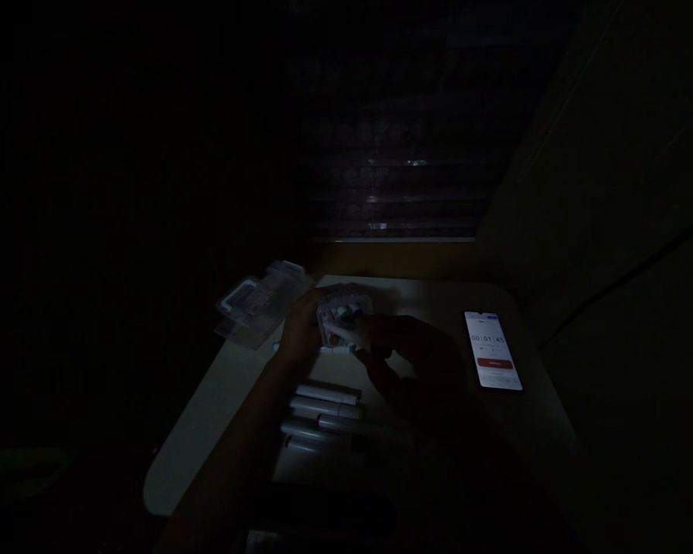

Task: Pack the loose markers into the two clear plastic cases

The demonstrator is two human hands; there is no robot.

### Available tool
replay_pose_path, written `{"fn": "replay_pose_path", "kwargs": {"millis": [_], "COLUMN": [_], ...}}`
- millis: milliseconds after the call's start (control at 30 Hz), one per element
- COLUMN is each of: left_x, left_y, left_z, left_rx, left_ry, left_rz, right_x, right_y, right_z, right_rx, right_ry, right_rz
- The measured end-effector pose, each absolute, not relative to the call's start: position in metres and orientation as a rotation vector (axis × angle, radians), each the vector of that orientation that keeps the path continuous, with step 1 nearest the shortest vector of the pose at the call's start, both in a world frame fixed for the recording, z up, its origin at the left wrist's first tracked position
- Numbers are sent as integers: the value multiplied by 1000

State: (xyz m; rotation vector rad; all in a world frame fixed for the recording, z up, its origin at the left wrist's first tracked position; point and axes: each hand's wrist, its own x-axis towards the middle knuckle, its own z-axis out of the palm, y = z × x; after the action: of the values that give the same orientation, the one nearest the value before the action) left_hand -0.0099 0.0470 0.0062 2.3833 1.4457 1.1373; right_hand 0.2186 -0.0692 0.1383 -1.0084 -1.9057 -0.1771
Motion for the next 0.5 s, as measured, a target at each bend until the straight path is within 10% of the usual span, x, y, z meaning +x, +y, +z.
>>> {"fn": "replay_pose_path", "kwargs": {"millis": [500], "left_x": [-7], "left_y": [45], "left_z": [10], "left_rx": [2348], "left_ry": [1428], "left_rz": [1123], "right_x": [208], "right_y": [-53], "right_z": [122], "right_rx": [-841], "right_ry": [-2074], "right_rz": [-318]}}
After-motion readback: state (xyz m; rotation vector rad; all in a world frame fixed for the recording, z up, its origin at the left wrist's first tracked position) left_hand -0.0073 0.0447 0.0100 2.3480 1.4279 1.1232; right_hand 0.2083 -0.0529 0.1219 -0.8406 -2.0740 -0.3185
